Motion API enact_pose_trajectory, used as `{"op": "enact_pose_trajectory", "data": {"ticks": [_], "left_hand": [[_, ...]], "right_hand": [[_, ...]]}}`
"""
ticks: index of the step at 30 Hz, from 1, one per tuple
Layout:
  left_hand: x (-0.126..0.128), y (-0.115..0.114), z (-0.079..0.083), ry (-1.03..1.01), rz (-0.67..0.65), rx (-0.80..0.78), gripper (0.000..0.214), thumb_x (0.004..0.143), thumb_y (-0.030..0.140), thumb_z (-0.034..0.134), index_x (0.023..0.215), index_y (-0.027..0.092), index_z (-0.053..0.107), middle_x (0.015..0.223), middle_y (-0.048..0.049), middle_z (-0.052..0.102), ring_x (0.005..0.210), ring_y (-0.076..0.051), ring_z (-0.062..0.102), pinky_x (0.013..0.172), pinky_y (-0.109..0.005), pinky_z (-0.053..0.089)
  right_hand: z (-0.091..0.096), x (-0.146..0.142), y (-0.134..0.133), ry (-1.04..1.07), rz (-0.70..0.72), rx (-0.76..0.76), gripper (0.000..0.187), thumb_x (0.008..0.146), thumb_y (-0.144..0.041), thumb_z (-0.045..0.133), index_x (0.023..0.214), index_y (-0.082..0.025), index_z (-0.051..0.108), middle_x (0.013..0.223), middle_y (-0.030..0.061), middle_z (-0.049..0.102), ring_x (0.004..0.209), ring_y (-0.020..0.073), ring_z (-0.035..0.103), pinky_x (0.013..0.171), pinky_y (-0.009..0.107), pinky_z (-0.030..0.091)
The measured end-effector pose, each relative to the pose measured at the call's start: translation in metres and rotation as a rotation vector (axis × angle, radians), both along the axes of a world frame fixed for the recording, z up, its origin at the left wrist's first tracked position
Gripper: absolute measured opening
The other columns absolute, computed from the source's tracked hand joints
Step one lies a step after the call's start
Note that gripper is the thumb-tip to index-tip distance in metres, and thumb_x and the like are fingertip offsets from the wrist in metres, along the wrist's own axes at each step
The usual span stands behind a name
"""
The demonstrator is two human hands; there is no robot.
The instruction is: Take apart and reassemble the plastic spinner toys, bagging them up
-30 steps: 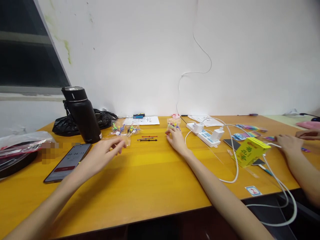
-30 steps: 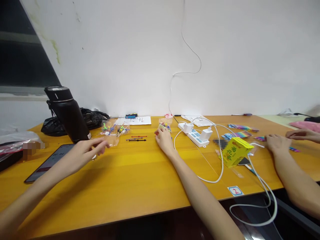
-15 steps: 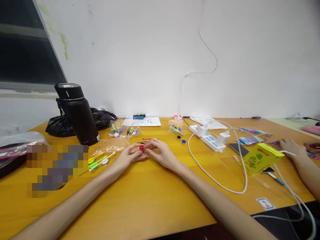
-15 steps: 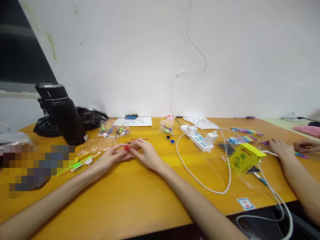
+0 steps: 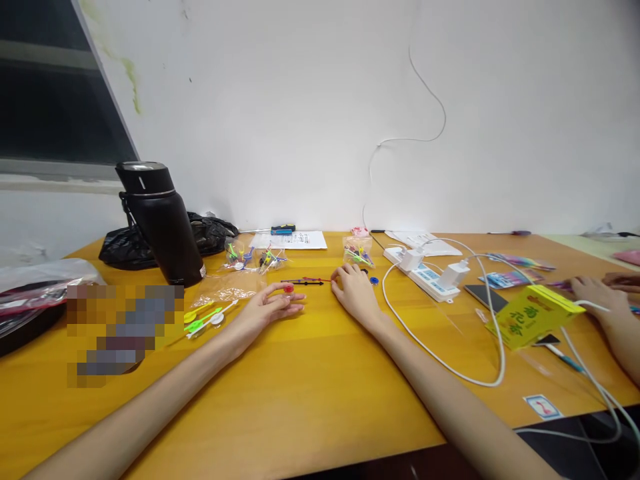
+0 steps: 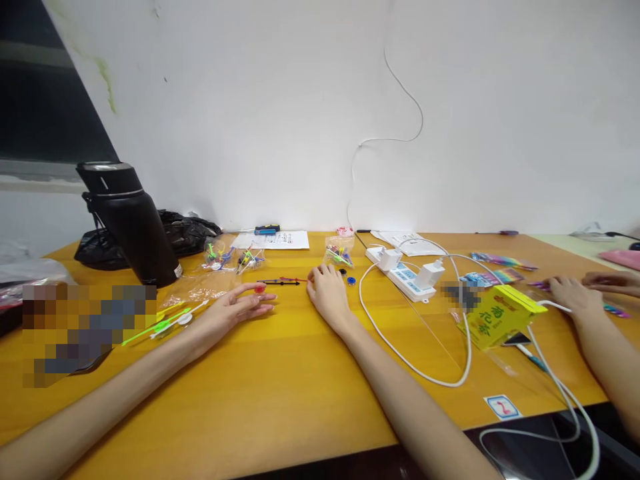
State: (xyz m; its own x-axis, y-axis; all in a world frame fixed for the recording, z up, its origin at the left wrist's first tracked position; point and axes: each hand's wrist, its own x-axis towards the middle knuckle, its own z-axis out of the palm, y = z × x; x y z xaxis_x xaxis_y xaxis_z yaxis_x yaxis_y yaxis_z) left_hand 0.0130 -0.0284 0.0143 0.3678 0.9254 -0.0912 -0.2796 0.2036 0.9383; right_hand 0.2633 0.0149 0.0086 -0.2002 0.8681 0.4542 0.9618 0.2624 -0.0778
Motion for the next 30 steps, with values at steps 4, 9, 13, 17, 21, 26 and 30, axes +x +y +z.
{"op": "enact_pose_trajectory", "data": {"ticks": [4,9,13,17,21,26,30], "left_hand": [[0.0,-0.002,0.002,-0.005,-0.005,0.005,0.039,0.088,0.029,0.074,0.121,0.016,0.058,0.126,-0.0194,0.071,0.106,-0.027,0.074,0.111,-0.045,0.048],[0.001,-0.005,0.004,0.011,-0.002,0.023,0.039,0.088,0.032,0.075,0.119,0.017,0.058,0.127,-0.0183,0.071,0.106,-0.026,0.074,0.111,-0.046,0.047],[0.002,-0.005,0.004,0.02,-0.002,0.028,0.038,0.088,0.031,0.074,0.119,0.017,0.058,0.127,-0.0181,0.071,0.104,-0.025,0.074,0.11,-0.045,0.048],[0.002,-0.005,0.005,0.025,-0.001,0.024,0.04,0.088,0.03,0.074,0.121,0.016,0.057,0.127,-0.0186,0.071,0.105,-0.025,0.074,0.109,-0.044,0.049],[0.003,-0.007,0.006,0.046,0.0,0.033,0.039,0.089,0.031,0.073,0.121,0.016,0.058,0.129,-0.0182,0.07,0.105,-0.025,0.074,0.108,-0.043,0.049],[0.002,-0.007,0.006,0.057,-0.009,0.039,0.04,0.089,0.032,0.073,0.122,0.016,0.057,0.128,-0.0187,0.07,0.105,-0.024,0.073,0.107,-0.043,0.05],[0.002,-0.005,0.005,0.062,-0.022,0.044,0.041,0.089,0.033,0.073,0.123,0.016,0.057,0.129,-0.0192,0.069,0.105,-0.025,0.073,0.107,-0.044,0.05]], "right_hand": [[-0.001,0.004,0.001,0.016,-0.002,0.01,0.012,0.097,-0.025,0.058,0.097,-0.019,0.069,0.105,0.0087,0.068,0.103,0.0255,0.059,0.087,0.035,0.043],[-0.004,0.007,0.005,0.047,-0.017,-0.025,0.011,0.097,-0.024,0.059,0.092,-0.018,0.066,0.102,0.0084,0.068,0.097,0.0229,0.061,0.081,0.032,0.043],[-0.006,0.005,0.007,0.001,-0.036,-0.033,0.013,0.1,-0.023,0.055,0.096,-0.015,0.065,0.104,0.0111,0.067,0.098,0.0243,0.06,0.085,0.033,0.044],[-0.01,0.006,0.01,-0.079,-0.049,-0.032,0.015,0.101,-0.017,0.049,0.1,-0.011,0.063,0.105,0.0149,0.065,0.101,0.0265,0.058,0.089,0.035,0.043],[-0.013,0.008,0.013,-0.098,-0.042,-0.04,0.017,0.1,-0.011,0.045,0.101,-0.01,0.062,0.104,0.0161,0.064,0.1,0.0273,0.056,0.089,0.036,0.043],[-0.015,0.01,0.013,-0.112,-0.028,-0.047,0.021,0.095,-0.002,0.042,0.099,-0.01,0.061,0.104,0.0161,0.063,0.1,0.0274,0.054,0.09,0.037,0.043],[-0.013,0.01,0.012,-0.12,-0.023,-0.054,0.025,0.091,0.002,0.041,0.099,-0.009,0.062,0.104,0.0171,0.063,0.1,0.0279,0.054,0.091,0.039,0.044]]}}
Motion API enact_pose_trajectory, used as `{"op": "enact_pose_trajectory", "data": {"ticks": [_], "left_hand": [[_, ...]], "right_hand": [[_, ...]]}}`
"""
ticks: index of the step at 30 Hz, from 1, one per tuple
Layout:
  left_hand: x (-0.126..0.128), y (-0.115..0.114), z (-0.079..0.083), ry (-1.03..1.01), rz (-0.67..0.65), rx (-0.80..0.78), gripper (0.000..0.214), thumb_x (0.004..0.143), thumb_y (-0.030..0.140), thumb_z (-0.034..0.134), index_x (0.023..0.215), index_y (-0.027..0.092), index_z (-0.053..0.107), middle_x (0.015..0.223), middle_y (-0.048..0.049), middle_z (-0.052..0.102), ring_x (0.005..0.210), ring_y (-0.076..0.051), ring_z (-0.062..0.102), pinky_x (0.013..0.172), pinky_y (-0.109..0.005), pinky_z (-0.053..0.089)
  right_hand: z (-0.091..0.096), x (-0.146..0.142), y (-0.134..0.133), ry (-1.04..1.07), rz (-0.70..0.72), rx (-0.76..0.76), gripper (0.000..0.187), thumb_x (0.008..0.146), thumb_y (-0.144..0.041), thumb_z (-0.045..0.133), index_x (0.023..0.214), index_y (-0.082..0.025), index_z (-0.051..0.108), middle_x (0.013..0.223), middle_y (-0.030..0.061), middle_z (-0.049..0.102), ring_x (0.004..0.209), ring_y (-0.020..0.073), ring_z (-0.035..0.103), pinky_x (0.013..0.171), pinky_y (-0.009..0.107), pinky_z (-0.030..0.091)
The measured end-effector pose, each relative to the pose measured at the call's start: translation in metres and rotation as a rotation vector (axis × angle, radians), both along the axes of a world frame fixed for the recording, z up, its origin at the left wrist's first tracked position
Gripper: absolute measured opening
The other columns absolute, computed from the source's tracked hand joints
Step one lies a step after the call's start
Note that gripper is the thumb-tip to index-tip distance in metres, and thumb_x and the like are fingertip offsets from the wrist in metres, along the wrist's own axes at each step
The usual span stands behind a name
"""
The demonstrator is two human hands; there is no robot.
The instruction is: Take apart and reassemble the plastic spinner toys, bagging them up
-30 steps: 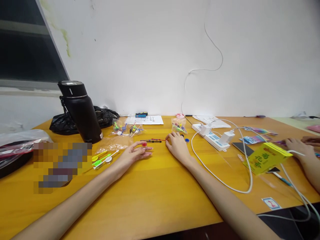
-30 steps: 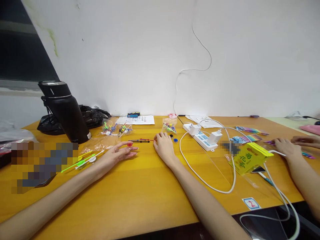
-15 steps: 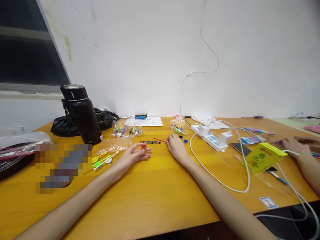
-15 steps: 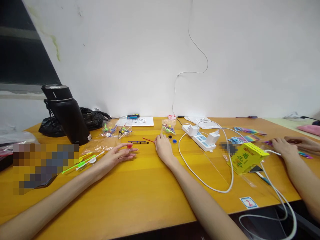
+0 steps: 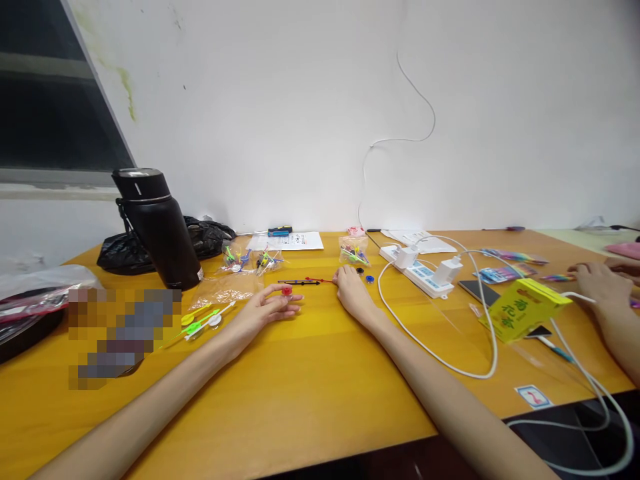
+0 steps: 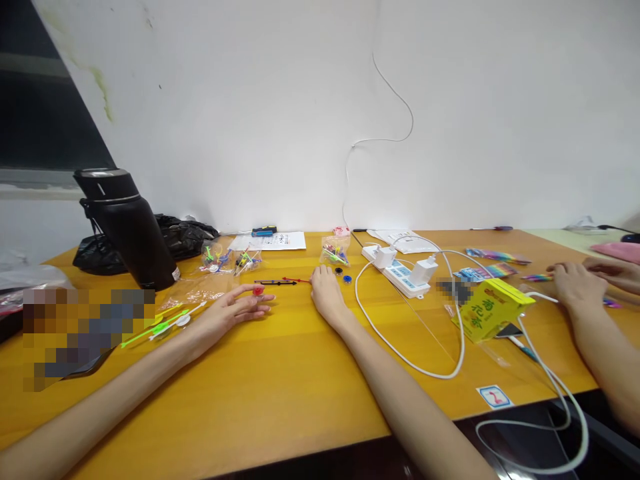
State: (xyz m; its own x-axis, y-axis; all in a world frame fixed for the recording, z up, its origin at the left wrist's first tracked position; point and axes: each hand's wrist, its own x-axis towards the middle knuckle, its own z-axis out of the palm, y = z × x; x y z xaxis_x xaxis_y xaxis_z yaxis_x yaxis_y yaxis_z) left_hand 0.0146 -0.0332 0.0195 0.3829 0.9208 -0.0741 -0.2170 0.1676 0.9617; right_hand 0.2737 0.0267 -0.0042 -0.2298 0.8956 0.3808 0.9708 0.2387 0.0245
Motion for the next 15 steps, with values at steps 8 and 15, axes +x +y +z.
{"op": "enact_pose_trajectory", "data": {"ticks": [8,15], "left_hand": [[-0.001,0.0,-0.001,-0.03,-0.008,0.019,0.04,0.09,0.034,0.072,0.123,0.017,0.058,0.127,-0.0179,0.071,0.105,-0.025,0.073,0.104,-0.044,0.051],[-0.001,0.001,-0.002,-0.052,0.012,0.025,0.04,0.09,0.038,0.071,0.122,0.016,0.059,0.123,-0.0182,0.072,0.102,-0.025,0.074,0.1,-0.044,0.054]], "right_hand": [[0.016,-0.002,-0.007,0.218,0.009,0.029,0.026,0.092,-0.001,0.039,0.102,-0.012,0.06,0.101,0.0171,0.066,0.094,0.0277,0.059,0.084,0.039,0.046],[0.028,-0.023,-0.012,1.208,0.307,-0.422,0.033,0.091,-0.042,0.063,0.109,-0.014,0.065,0.096,0.0096,0.074,0.093,0.0195,0.068,0.085,0.032,0.051]]}}
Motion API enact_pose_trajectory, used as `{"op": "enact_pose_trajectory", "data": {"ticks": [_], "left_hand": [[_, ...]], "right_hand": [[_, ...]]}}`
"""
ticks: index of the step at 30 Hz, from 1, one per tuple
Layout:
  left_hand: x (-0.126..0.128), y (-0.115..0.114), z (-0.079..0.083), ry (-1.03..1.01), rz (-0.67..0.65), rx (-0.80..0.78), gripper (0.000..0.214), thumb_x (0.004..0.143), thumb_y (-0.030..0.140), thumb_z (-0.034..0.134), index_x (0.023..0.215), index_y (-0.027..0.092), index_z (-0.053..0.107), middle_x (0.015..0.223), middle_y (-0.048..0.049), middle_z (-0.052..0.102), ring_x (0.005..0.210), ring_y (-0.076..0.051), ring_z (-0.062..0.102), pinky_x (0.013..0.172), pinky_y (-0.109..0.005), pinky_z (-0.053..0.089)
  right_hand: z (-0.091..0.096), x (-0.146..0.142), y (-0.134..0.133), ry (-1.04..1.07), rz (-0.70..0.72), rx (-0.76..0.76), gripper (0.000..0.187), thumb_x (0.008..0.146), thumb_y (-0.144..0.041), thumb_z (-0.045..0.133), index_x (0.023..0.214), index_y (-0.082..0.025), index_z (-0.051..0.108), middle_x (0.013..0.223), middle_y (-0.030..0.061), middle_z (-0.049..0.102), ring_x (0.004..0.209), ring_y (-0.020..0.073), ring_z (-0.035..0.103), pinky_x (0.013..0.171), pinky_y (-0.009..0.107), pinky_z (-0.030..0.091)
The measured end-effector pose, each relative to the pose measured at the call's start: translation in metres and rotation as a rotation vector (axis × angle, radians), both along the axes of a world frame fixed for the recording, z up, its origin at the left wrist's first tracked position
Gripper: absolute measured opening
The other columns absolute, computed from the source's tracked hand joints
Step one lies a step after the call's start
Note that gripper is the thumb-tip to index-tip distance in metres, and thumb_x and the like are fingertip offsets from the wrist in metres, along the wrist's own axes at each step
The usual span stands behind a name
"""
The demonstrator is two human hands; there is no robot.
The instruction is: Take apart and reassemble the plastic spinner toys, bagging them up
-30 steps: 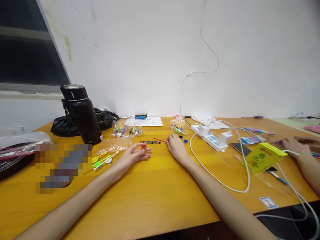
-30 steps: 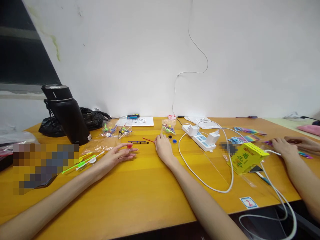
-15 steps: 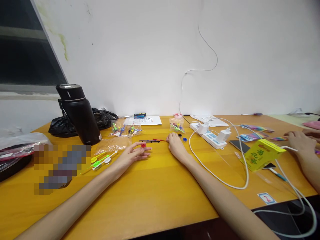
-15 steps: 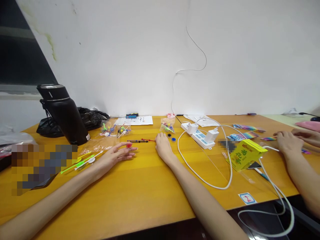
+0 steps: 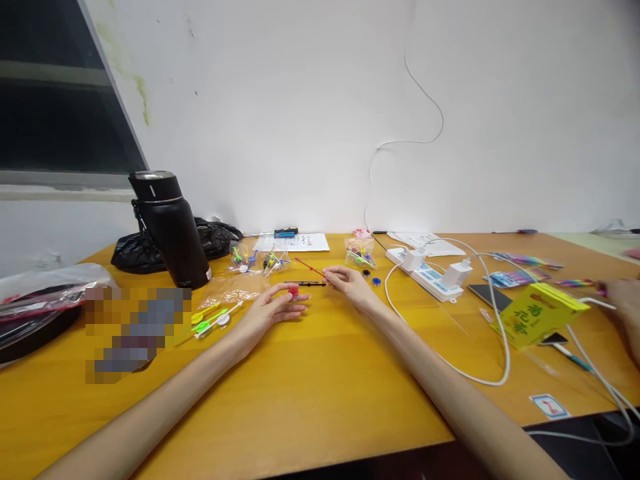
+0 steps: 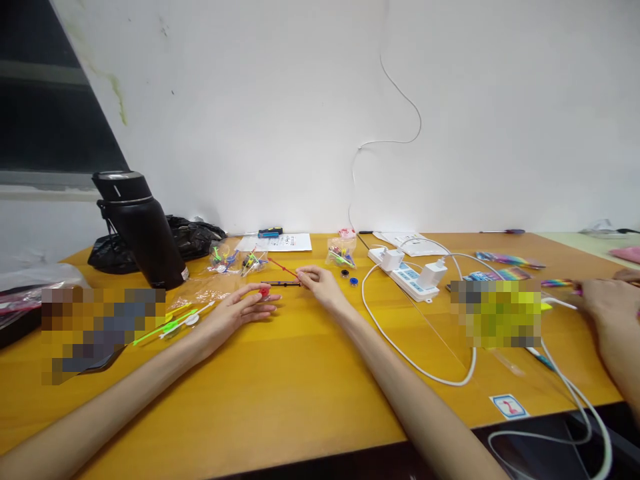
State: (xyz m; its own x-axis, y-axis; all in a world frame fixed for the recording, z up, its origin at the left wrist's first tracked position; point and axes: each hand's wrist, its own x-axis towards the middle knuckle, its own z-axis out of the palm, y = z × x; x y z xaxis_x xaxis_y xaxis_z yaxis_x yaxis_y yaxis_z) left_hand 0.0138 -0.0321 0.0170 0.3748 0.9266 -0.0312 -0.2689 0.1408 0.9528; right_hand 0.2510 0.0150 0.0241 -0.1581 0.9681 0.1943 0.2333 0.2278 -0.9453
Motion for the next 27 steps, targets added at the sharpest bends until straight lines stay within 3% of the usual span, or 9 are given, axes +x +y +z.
{"op": "enact_pose_trajectory", "data": {"ticks": [4,11,27], "left_hand": [[0.0,0.001,-0.004,-0.001,0.005,0.025,0.042,0.09,0.04,0.071,0.124,0.017,0.059,0.124,-0.0177,0.072,0.101,-0.025,0.074,0.098,-0.044,0.055],[0.0,0.003,-0.005,0.008,0.066,0.056,0.048,0.084,0.038,0.078,0.124,0.016,0.063,0.113,-0.0144,0.076,0.097,-0.023,0.075,0.096,-0.038,0.056],[-0.001,0.001,0.002,0.092,0.094,0.147,0.055,0.079,0.042,0.079,0.125,0.017,0.064,0.13,-0.017,0.068,0.108,-0.029,0.071,0.08,-0.035,0.061]], "right_hand": [[0.005,-0.01,-0.011,0.146,0.118,-0.084,0.051,0.077,-0.052,0.077,0.112,-0.015,0.07,0.103,0.0101,0.075,0.099,0.0202,0.068,0.093,0.034,0.051],[0.004,-0.029,-0.027,-0.022,0.268,-0.03,0.042,0.08,-0.052,0.075,0.098,-0.014,0.073,0.096,0.0089,0.075,0.085,0.019,0.069,0.083,0.032,0.052],[0.009,-0.031,-0.034,-0.205,0.183,0.066,0.03,0.086,-0.042,0.068,0.093,-0.014,0.074,0.083,0.0068,0.073,0.068,0.015,0.061,0.062,0.025,0.047]]}}
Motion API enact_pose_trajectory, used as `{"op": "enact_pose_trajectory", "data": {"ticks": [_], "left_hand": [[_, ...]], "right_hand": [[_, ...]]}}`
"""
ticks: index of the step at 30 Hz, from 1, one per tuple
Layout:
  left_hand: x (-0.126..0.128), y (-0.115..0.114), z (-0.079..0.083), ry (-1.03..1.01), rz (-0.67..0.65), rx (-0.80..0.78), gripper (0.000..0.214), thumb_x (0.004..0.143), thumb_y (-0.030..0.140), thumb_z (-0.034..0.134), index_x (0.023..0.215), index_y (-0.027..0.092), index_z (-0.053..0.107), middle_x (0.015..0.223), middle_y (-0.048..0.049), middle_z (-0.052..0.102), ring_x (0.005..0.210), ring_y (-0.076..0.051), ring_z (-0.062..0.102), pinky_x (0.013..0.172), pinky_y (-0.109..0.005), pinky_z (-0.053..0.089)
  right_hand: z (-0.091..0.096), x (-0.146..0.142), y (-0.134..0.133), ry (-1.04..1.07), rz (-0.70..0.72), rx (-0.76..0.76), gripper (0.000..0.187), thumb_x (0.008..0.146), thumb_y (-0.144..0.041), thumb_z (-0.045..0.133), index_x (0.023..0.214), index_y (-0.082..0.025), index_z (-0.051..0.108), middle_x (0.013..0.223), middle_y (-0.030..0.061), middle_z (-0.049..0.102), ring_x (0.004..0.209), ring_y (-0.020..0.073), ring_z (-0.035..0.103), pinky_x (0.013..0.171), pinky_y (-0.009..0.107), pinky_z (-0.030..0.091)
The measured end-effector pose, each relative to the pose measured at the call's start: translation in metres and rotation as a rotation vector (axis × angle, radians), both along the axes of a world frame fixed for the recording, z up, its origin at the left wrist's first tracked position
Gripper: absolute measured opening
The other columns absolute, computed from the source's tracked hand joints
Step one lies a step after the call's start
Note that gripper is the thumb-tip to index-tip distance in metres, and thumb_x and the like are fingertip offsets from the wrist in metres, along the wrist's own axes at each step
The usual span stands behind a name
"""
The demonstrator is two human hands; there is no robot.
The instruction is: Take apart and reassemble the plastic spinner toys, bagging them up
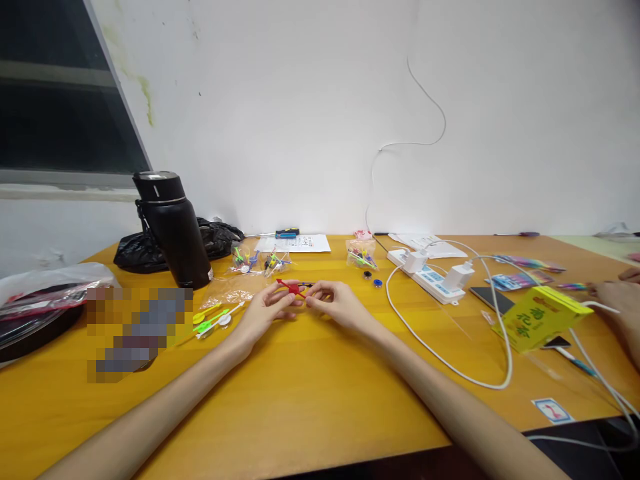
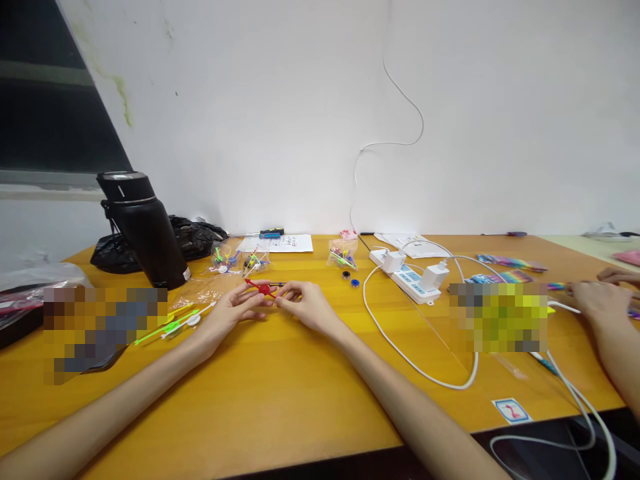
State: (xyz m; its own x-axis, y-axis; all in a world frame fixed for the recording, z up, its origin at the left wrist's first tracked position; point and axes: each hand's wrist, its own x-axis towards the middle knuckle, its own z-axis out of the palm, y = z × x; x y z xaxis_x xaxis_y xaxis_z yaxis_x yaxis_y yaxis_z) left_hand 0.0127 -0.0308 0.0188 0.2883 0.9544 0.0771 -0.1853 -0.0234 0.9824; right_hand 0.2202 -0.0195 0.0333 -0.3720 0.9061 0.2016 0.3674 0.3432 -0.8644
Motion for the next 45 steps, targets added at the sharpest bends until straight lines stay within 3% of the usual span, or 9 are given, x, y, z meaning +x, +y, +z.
{"op": "enact_pose_trajectory", "data": {"ticks": [4,14,19,33,40,45], "left_hand": [[0.001,0.001,-0.002,0.05,0.041,0.06,0.053,0.076,0.048,0.081,0.116,0.016,0.068,0.121,-0.0171,0.072,0.101,-0.03,0.073,0.076,-0.035,0.06],[0.0,0.0,0.001,0.085,0.013,0.126,0.043,0.082,0.047,0.076,0.113,0.017,0.071,0.124,-0.0136,0.072,0.113,-0.029,0.068,0.09,-0.037,0.057],[-0.003,-0.001,0.002,0.123,0.002,0.187,0.043,0.088,0.047,0.068,0.121,0.019,0.069,0.129,-0.0139,0.07,0.116,-0.03,0.066,0.085,-0.035,0.058],[-0.003,-0.003,0.002,0.199,-0.003,0.244,0.041,0.09,0.048,0.065,0.121,0.021,0.068,0.126,-0.0106,0.07,0.108,-0.026,0.068,0.079,-0.032,0.061],[-0.01,0.003,0.002,0.221,0.071,0.262,0.039,0.091,0.05,0.063,0.118,0.022,0.068,0.122,-0.0098,0.072,0.111,-0.025,0.066,0.075,-0.028,0.058],[-0.014,0.009,0.004,0.227,0.107,0.239,0.04,0.089,0.054,0.065,0.113,0.022,0.073,0.132,-0.0106,0.067,0.117,-0.029,0.063,0.077,-0.03,0.059]], "right_hand": [[-0.001,-0.002,-0.002,-0.008,0.038,-0.005,0.031,0.086,-0.045,0.069,0.092,-0.015,0.073,0.078,0.0044,0.072,0.066,0.014,0.06,0.06,0.024,0.044],[0.0,-0.006,-0.006,0.003,0.092,-0.01,0.025,0.088,-0.041,0.067,0.092,-0.017,0.071,0.083,0.0045,0.072,0.071,0.0145,0.063,0.067,0.025,0.048],[0.0,-0.007,-0.007,0.017,0.102,-0.014,0.027,0.088,-0.044,0.067,0.091,-0.017,0.07,0.086,0.0056,0.073,0.073,0.0157,0.064,0.068,0.026,0.049],[0.002,-0.011,-0.015,-0.008,0.21,-0.002,0.028,0.093,-0.044,0.065,0.095,-0.017,0.072,0.097,0.0053,0.075,0.083,0.0165,0.066,0.073,0.026,0.048],[-0.002,-0.01,-0.012,-0.028,0.247,0.021,0.024,0.097,-0.039,0.06,0.096,-0.017,0.07,0.094,0.0051,0.076,0.085,0.0177,0.069,0.076,0.027,0.05],[-0.005,-0.007,-0.01,-0.069,0.22,0.038,0.023,0.097,-0.037,0.059,0.098,-0.017,0.07,0.093,0.0056,0.077,0.084,0.0179,0.07,0.077,0.028,0.052]]}}
